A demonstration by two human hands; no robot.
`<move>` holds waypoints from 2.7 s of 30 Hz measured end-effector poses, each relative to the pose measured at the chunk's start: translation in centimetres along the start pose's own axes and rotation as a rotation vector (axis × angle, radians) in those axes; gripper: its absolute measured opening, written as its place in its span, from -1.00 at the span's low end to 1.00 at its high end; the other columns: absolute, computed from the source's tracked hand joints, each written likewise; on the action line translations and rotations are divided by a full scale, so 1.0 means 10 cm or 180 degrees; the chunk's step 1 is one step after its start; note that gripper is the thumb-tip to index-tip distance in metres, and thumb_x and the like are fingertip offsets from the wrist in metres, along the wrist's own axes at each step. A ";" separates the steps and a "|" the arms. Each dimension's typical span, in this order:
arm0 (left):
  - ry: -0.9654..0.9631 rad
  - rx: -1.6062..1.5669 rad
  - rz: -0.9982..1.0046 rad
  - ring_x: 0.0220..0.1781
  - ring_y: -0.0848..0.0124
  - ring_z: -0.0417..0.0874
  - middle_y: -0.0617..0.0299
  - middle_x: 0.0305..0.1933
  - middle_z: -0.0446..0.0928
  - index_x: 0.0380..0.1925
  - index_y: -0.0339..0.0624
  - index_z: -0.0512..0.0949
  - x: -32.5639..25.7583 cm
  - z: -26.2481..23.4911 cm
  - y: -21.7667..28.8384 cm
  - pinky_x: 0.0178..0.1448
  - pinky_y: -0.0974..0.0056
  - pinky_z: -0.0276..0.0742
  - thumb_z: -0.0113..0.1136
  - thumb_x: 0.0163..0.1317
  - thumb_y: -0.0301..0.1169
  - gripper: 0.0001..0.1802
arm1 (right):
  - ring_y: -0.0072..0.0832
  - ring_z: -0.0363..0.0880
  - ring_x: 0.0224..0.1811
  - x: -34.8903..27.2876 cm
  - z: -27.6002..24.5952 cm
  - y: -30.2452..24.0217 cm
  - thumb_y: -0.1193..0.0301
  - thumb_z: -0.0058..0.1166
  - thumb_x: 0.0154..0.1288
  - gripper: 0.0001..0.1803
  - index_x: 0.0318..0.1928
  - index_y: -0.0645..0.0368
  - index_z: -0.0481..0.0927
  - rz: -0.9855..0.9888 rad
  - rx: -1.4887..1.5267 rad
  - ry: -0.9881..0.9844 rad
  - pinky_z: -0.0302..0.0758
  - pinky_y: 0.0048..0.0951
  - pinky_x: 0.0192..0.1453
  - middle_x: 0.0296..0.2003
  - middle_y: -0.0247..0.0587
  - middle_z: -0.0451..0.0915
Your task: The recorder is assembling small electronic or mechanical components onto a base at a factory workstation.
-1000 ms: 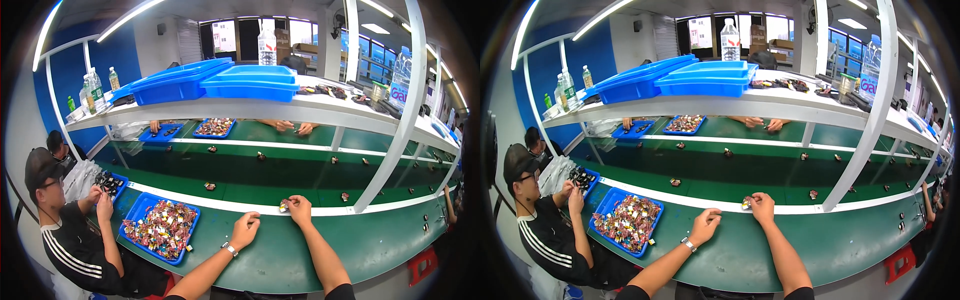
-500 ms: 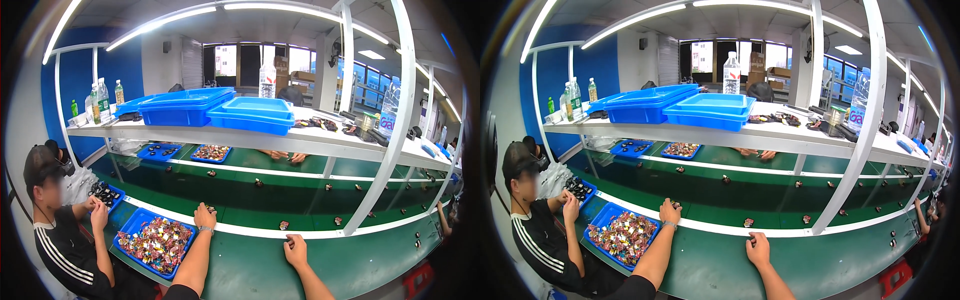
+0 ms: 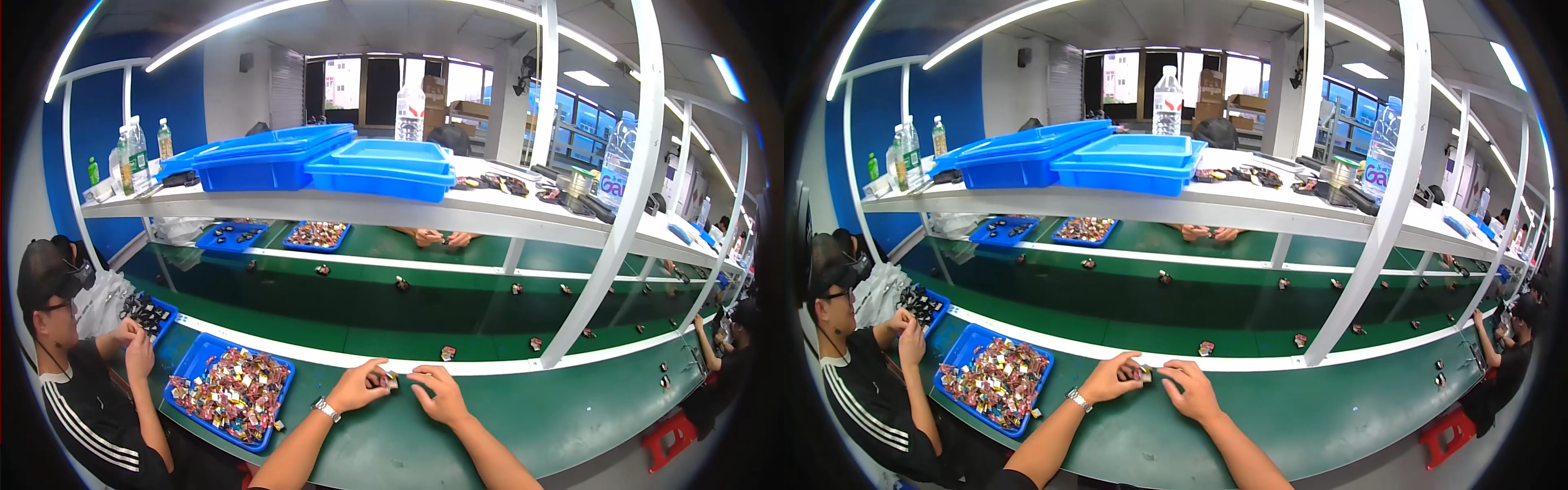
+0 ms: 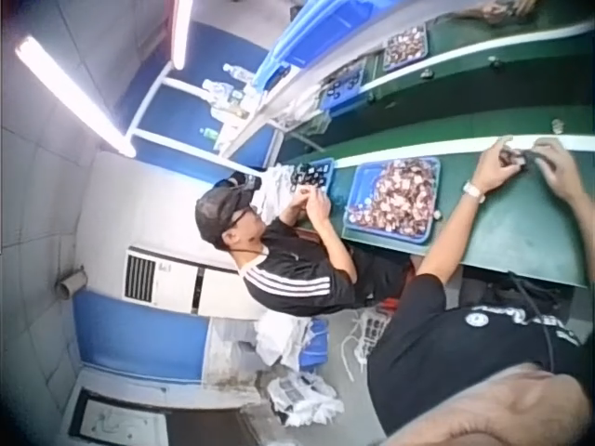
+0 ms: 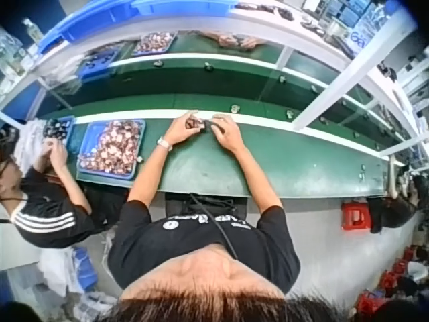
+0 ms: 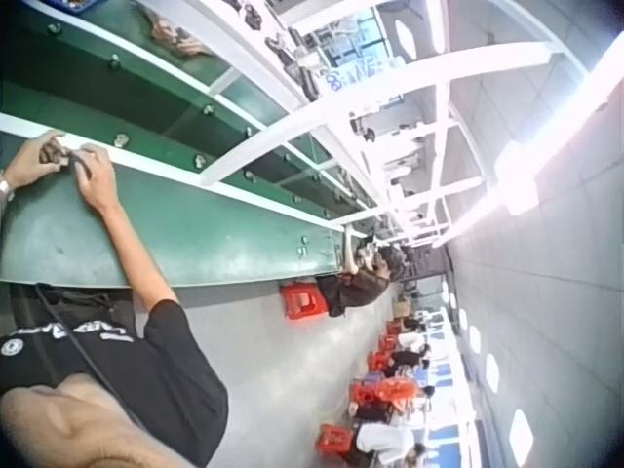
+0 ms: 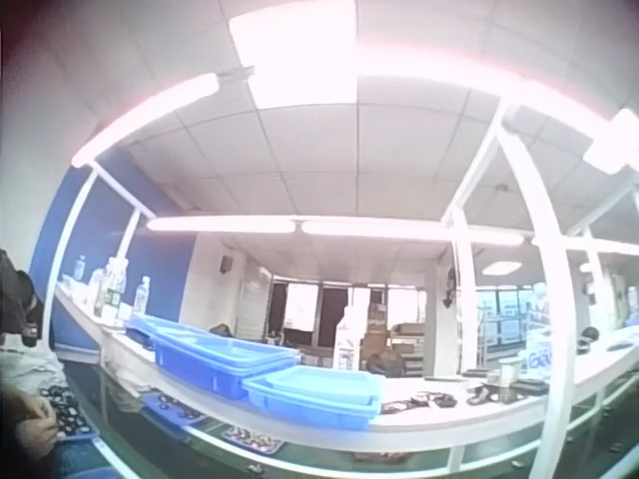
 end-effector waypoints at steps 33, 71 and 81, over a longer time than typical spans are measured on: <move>-0.0614 -0.2817 -0.0775 0.13 0.35 0.62 0.07 0.11 0.55 0.16 -0.30 0.41 -0.18 0.58 -0.20 0.23 0.21 0.60 0.00 0.45 -0.53 -0.69 | -0.20 0.47 0.09 -0.14 0.03 -0.01 0.46 0.35 0.09 -0.78 -0.22 0.03 0.64 -0.0041 -0.0243 -0.0941 0.53 -0.23 0.07 0.03 -0.21 0.48; -0.0629 -0.3033 -0.0838 0.16 0.41 0.57 0.18 0.14 0.50 0.18 -0.22 0.42 -0.19 0.57 -0.19 0.23 0.25 0.55 0.00 0.43 -0.52 -0.67 | -0.26 0.51 0.08 -0.28 0.22 0.03 0.44 0.27 0.18 -0.87 -0.23 0.10 0.70 0.0480 0.0228 -0.0396 0.55 -0.30 0.08 0.01 -0.27 0.58; -0.0742 -0.3226 -0.0653 0.20 0.43 0.54 0.18 0.24 0.46 0.19 -0.22 0.42 -0.18 0.57 -0.26 0.25 0.28 0.52 -0.04 0.46 -0.52 -0.67 | -0.26 0.51 0.08 -0.26 0.21 -0.02 0.47 0.30 0.14 -0.83 -0.21 0.11 0.73 0.0438 0.0100 -0.0307 0.57 -0.30 0.09 0.01 -0.27 0.58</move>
Point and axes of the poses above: each hand's wrist, its own x-axis towards the middle knuckle, its own z-axis out of the palm, y = z × x, the point moved 3 cm from there along x, towards the middle knuckle
